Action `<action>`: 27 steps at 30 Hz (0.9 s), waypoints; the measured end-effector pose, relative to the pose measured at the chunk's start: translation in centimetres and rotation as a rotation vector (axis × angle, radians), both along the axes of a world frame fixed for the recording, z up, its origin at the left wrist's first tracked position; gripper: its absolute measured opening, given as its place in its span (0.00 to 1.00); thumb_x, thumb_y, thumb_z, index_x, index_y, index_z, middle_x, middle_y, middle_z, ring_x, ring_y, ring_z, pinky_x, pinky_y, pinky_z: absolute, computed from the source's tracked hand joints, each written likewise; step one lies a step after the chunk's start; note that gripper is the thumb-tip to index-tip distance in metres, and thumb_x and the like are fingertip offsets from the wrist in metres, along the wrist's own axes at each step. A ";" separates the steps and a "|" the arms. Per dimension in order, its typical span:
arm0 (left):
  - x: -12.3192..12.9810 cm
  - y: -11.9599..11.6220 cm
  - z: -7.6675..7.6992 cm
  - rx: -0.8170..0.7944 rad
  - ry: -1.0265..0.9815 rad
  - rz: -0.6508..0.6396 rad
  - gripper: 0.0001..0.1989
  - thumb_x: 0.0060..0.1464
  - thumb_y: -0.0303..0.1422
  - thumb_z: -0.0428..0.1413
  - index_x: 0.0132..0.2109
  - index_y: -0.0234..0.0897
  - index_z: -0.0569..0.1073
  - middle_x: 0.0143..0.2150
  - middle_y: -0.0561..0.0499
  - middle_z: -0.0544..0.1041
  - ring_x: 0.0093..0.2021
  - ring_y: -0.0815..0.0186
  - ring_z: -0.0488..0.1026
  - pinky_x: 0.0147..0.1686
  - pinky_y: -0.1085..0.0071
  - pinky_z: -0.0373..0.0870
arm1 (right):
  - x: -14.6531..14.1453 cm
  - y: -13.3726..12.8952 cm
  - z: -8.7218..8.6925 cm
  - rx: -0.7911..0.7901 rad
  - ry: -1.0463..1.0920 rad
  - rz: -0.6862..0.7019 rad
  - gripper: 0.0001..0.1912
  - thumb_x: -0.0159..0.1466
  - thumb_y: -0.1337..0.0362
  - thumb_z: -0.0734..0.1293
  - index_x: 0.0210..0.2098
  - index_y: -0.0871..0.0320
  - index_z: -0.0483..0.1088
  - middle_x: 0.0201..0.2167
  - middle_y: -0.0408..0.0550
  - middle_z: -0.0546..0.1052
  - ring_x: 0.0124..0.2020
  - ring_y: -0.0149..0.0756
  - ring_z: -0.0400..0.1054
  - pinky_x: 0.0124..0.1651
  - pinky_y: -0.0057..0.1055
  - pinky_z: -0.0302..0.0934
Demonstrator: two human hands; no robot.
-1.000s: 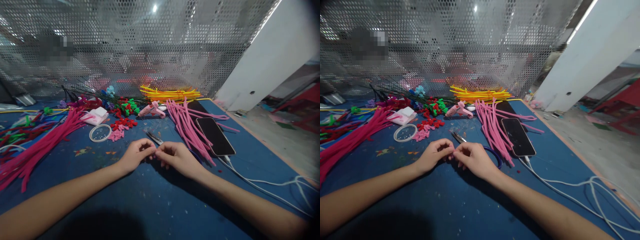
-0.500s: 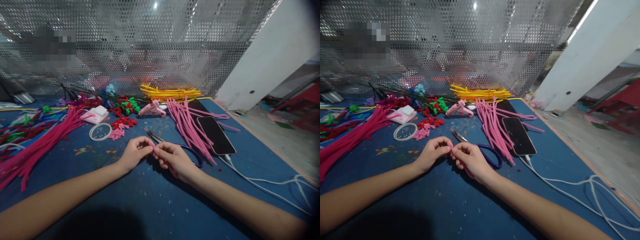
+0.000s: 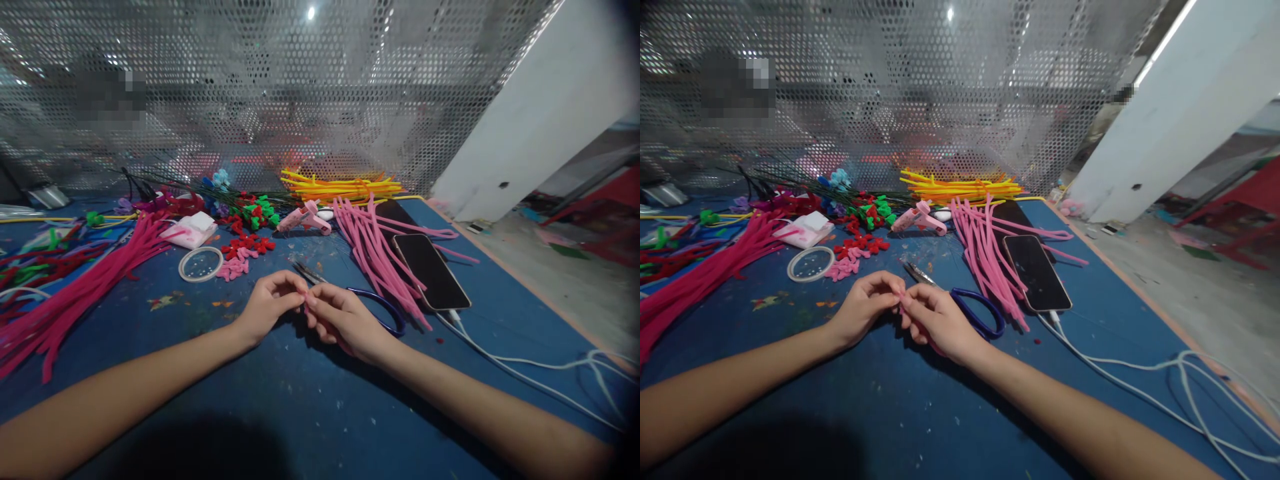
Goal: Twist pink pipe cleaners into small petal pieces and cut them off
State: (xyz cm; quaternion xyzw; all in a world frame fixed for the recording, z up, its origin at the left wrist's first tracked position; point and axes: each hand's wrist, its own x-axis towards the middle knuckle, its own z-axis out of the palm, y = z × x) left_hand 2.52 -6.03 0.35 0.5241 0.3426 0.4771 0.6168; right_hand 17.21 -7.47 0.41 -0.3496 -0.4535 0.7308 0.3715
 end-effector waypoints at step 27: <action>-0.3 -0.6 0.0 0.274 0.134 -0.175 0.03 0.46 0.27 0.54 0.26 0.34 0.66 0.30 0.54 0.63 0.27 0.74 0.63 0.27 0.76 0.63 | 1.5 -0.6 0.1 0.263 -0.277 0.189 0.16 0.60 0.53 0.60 0.28 0.60 0.60 0.19 0.38 0.67 0.13 0.19 0.57 0.12 0.16 0.51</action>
